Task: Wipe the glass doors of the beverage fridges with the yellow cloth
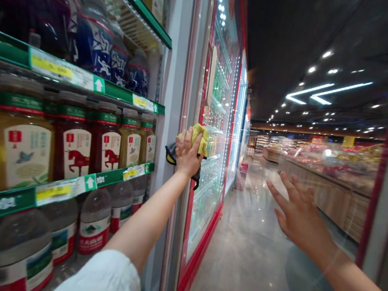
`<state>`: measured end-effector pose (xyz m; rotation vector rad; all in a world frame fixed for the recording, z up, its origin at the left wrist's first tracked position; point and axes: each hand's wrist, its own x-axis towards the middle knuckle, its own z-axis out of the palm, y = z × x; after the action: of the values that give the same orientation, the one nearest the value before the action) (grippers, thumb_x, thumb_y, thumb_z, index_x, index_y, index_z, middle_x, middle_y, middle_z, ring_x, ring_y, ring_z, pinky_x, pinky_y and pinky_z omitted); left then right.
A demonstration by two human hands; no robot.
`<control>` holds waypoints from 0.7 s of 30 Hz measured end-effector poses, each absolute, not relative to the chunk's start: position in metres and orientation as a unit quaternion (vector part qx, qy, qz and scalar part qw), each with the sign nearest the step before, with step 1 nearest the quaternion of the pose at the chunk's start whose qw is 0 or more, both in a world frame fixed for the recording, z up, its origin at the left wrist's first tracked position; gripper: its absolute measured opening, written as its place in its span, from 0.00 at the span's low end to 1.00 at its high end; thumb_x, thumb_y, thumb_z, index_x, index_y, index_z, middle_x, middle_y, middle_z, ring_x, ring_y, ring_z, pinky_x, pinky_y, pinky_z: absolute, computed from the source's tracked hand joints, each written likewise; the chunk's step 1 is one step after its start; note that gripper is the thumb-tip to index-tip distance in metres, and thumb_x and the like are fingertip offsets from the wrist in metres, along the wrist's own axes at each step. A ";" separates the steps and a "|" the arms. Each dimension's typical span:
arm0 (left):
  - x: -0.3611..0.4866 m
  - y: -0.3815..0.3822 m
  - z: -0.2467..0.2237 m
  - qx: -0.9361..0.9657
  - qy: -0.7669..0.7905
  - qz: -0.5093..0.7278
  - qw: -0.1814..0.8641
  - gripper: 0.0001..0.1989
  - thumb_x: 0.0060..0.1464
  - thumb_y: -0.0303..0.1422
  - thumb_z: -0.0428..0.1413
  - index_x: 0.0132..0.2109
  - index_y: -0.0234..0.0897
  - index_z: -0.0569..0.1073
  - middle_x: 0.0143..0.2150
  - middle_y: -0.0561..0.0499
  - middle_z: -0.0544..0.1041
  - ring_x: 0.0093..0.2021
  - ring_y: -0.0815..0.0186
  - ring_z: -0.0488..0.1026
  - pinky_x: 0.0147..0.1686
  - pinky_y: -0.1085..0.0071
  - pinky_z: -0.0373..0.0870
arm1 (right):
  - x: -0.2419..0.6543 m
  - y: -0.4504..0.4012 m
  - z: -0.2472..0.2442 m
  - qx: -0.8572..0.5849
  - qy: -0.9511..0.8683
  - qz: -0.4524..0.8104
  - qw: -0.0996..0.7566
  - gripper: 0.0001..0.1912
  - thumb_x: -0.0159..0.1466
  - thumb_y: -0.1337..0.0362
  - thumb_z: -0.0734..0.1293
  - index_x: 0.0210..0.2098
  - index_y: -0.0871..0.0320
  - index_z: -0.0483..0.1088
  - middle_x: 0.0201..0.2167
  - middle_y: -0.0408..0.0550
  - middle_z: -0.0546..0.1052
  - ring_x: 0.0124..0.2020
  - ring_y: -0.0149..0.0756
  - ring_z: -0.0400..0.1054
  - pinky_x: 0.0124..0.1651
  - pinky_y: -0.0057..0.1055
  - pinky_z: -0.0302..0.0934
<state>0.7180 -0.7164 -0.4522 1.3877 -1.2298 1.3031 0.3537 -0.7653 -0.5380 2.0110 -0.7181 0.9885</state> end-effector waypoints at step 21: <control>0.618 -0.741 -0.592 0.563 -0.513 0.461 0.456 0.31 0.66 0.36 0.52 0.73 0.41 0.57 0.78 0.41 0.46 0.77 0.51 0.40 0.73 0.45 0.42 | 0.352 -0.758 -0.534 0.803 -0.313 0.356 0.362 0.45 0.58 0.80 0.60 0.72 0.51 0.55 0.74 0.59 0.55 0.72 0.62 0.52 0.64 0.66 0.58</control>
<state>0.6180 -0.7410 -0.5916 1.3877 -1.2661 1.1357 0.3520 -0.7581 -0.5335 2.0670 -0.8064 0.9162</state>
